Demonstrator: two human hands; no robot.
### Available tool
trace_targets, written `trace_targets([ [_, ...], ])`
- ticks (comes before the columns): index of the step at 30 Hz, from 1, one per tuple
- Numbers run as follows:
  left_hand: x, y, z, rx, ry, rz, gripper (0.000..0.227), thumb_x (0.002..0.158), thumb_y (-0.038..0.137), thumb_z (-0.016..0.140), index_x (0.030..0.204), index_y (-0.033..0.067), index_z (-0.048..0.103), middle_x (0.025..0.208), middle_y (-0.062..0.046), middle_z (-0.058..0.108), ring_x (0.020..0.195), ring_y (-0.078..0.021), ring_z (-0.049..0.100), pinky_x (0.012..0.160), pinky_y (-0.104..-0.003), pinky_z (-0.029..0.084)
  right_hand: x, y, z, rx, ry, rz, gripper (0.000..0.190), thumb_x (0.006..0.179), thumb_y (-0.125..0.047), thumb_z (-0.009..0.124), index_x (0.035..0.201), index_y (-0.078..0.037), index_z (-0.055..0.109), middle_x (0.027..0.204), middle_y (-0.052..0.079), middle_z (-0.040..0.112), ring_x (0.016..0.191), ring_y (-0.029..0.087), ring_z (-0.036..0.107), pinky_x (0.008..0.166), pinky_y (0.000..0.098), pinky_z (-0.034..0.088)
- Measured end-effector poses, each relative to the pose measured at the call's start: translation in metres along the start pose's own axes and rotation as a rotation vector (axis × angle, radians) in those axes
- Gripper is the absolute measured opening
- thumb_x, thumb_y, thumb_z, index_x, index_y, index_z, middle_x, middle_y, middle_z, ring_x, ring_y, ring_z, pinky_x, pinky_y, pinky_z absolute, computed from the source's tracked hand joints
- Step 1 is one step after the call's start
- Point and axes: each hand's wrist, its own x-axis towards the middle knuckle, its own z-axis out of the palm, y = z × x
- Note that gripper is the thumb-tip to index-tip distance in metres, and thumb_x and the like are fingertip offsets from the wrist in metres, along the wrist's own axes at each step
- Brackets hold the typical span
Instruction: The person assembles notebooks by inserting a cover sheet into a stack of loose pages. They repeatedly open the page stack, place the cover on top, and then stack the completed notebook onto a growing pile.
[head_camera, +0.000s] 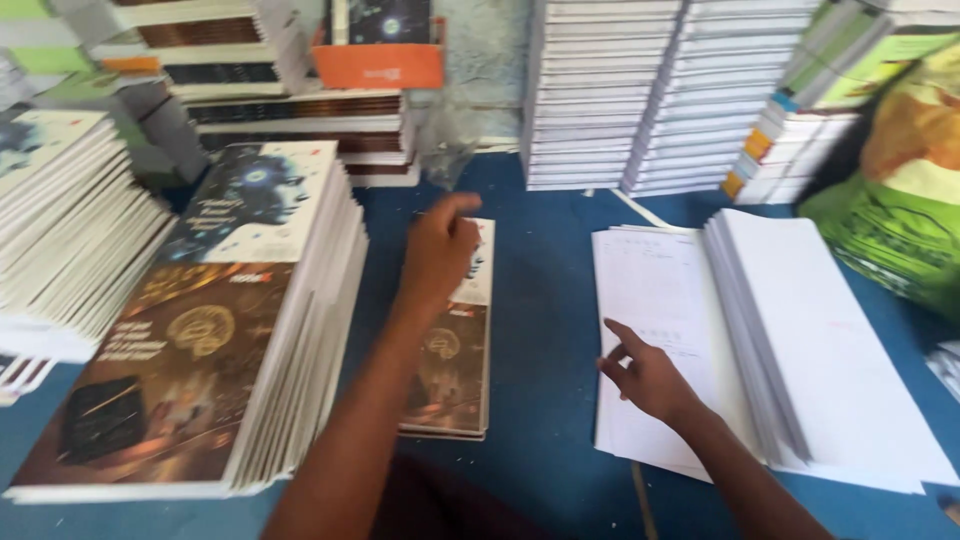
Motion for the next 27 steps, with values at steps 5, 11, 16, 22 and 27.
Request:
trace_targets([
  [5,-0.095,-0.022,0.1,-0.245,-0.215,-0.324,0.031,0.095,0.009,0.054,0.121,0.0056,0.07,0.079,-0.006,0.071,0.066,-0.0133,0.065,0.063,-0.029,0.056,-0.023,0.094,-0.011,-0.075,0.127,0.071,0.065,0.091,-0.023,0.068,0.15,-0.012,0.043,0.111,0.011,0.076,0.079,0.024,0.077,0.077,0.0368,0.061],
  [11,-0.192,-0.065,0.186,-0.131,-0.403,-0.261,0.038,0.091,0.008,0.059,0.128,0.007,0.066,0.115,-0.014,0.076,0.109,-0.0269,0.072,0.094,-0.036,0.054,-0.034,0.182,0.015,-0.132,0.209,0.176,0.064,0.09,-0.024,0.071,0.147,-0.01,0.047,0.133,0.017,0.063,0.114,0.028,0.068,0.098,0.0397,0.057],
  [16,-0.231,-0.087,0.23,0.071,-0.533,-0.054,0.045,0.088,0.009,0.066,0.132,0.0082,0.065,0.138,-0.02,0.062,0.136,-0.0369,0.052,0.112,-0.044,0.041,-0.028,0.212,0.037,-0.256,0.225,0.289,0.071,0.088,-0.029,0.077,0.147,-0.006,0.046,0.14,0.023,0.055,0.13,0.036,0.055,0.109,0.0438,0.048],
  [22,-0.242,-0.086,0.264,0.371,-0.899,-0.185,0.057,0.095,0.025,0.065,0.149,0.0187,0.048,0.161,-0.012,0.036,0.153,-0.0303,0.023,0.117,-0.065,0.019,-0.014,0.209,0.041,-0.446,0.005,0.59,0.084,0.088,-0.04,0.076,0.155,-0.011,0.034,0.156,0.019,0.037,0.143,0.038,0.039,0.113,0.0529,0.044],
  [27,-0.247,-0.077,0.279,0.481,-1.017,-0.197,0.063,0.093,0.032,0.071,0.15,0.0189,0.045,0.165,-0.013,0.026,0.154,-0.0308,0.014,0.116,-0.071,0.013,-0.013,0.213,0.048,-0.465,-0.001,0.591,0.079,0.089,-0.037,0.072,0.153,-0.01,0.034,0.158,0.023,0.031,0.147,0.042,0.033,0.112,0.0557,0.044],
])
